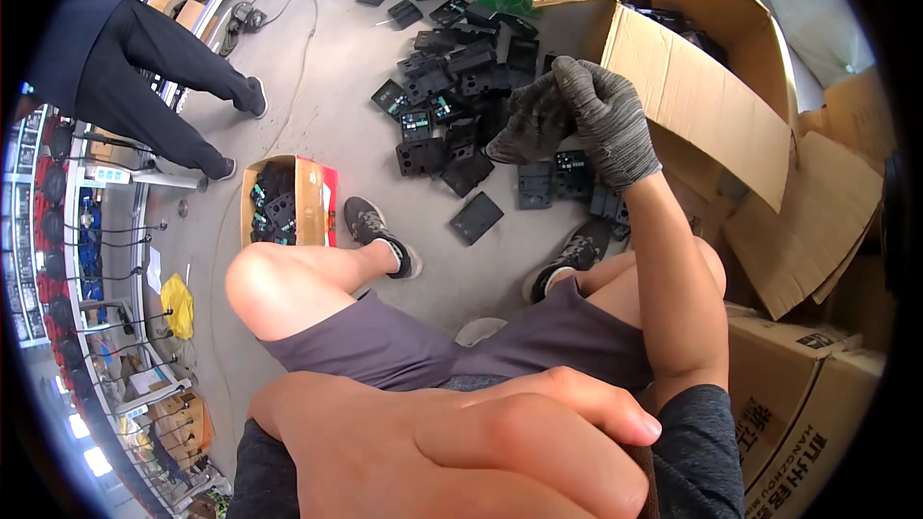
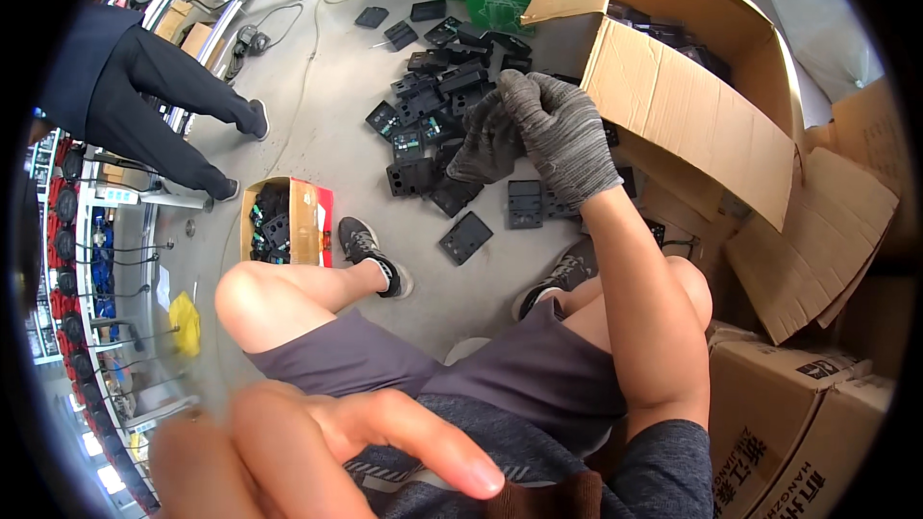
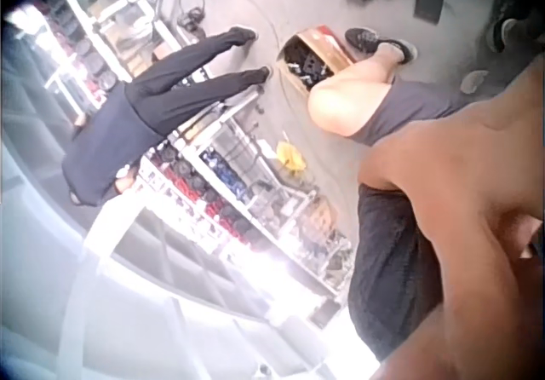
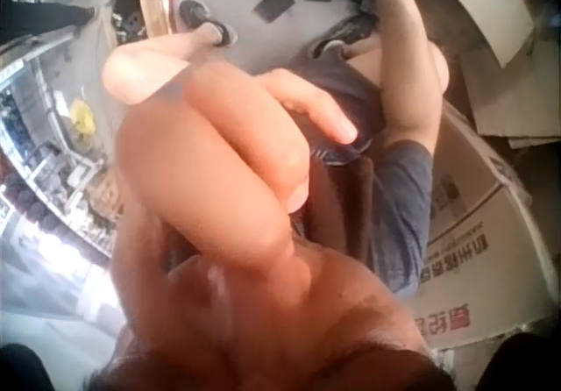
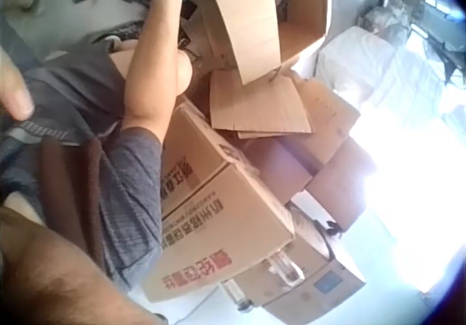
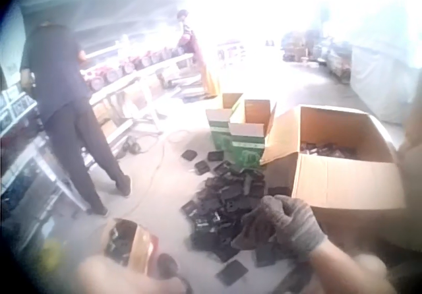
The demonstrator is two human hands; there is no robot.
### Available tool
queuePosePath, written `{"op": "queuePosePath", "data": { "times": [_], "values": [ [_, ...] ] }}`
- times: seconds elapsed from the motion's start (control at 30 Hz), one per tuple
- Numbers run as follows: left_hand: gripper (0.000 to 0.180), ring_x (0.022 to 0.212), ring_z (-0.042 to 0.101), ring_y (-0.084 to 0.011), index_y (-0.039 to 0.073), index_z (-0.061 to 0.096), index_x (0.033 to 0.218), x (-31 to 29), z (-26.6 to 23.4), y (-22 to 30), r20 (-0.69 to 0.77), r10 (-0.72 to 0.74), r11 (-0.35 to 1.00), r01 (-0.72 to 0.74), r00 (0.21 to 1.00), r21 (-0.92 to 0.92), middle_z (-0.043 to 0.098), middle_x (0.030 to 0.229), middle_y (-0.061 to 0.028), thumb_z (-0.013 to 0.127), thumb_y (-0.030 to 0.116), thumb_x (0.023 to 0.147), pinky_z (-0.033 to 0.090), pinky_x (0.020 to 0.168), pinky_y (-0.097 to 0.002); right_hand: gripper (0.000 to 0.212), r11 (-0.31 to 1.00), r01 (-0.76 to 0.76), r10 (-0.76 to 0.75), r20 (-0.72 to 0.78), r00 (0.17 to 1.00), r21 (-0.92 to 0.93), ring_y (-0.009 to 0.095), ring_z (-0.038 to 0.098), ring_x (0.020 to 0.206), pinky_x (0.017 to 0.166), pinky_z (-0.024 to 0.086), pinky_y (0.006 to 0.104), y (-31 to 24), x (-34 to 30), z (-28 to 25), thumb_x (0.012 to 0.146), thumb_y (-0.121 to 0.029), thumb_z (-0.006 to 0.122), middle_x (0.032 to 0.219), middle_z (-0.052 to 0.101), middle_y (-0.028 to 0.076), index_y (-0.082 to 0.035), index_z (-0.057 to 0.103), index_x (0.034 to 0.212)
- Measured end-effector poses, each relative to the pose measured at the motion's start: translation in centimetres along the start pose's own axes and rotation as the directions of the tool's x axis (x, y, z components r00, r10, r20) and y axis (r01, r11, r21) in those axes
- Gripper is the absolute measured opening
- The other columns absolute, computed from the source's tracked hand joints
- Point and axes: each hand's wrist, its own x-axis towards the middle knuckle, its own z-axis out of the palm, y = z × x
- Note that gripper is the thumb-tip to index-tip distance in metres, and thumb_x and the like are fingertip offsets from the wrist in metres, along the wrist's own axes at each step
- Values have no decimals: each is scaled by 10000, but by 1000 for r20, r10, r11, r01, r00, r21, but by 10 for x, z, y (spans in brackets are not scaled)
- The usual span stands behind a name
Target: The person, wearing gloves, picks up black plastic components from a pile on the floor and inserts small circular pieces into the circular openings on the housings.
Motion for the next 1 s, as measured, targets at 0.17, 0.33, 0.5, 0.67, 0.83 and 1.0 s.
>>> {"op": "queuePosePath", "data": {
  "times": [0.17, 0.33, 0.5, 0.67, 0.83, 1.0],
  "values": [
    [267, 806, 629, -235, -35, 584, 994, -12, 3, -23, -11, 183, 976, -183, 983, -122, 605, 924, -143, 631, 172, 833, 580, 852, -493, 391, 1000, 29, -28, 57, 998, -8, 84, 580, 635, 605, 490, 262, 2, 1, 6, 1031, -352, 602, 718, 682, 31, -1, 705, 893],
    [214, 1007, 553, -250, 60, 609, 1122, 3, -8, -17, 52, 142, 990, -142, 988, -15, 567, 1097, -110, 589, 118, 917, 465, 968, -606, 389, 991, 110, -109, 16, 994, -81, 78, 575, 630, 598, 489, 267, 4, 1, 0, 1033, -346, 600, 706, 672, 32, -3, 694, 874],
    [278, 1208, 478, -265, 156, 635, 1250, 0, -29, 5, 252, 356, 885, -412, 900, 217, 529, 1271, -76, 548, 65, 1002, 349, 1085, -718, 393, 998, 57, -57, 69, 996, -7, 79, 559, 581, 569, 488, 269, -6, -5, 7, 1024, -345, 614, 671, 655, 32, -2, 670, 839],
    [256, 1159, 498, -212, 213, 641, 1167, 18, -65, -23, 542, 269, 932, -357, 796, 62, 541, 1129, -55, 579, 93, 950, 391, 980, -666, 391, 992, 71, -71, 4, 997, -101, 78, 575, 590, 574, 489, 264, -5, -7, -2, 1018, -343, 622, 663, 654, 30, -12, 666, 816],
    [223, 1062, 542, -206, 174, 634, 1130, 32, -15, -26, 669, 73, 856, -391, 739, 338, 557, 1054, -57, 583, 110, 922, 441, 883, -576, 376, 1000, 7, -7, 70, 998, -7, 76, 565, 583, 560, 476, 258, -1, -8, 10, 1014, -320, 637, 687, 668, 34, -5, 658, 812],
    [203, 966, 586, -201, 135, 627, 1092, 47, 11, -26, 777, -63, 610, -592, 627, 527, 572, 980, -59, 588, 127, 893, 492, 785, -485, 366, 998, 48, -50, 84, 995, 27, 78, 568, 637, 616, 500, 266, -13, -5, 9, 1011, -314, 646, 712, 676, 29, 4, 667, 831]
  ]
}}
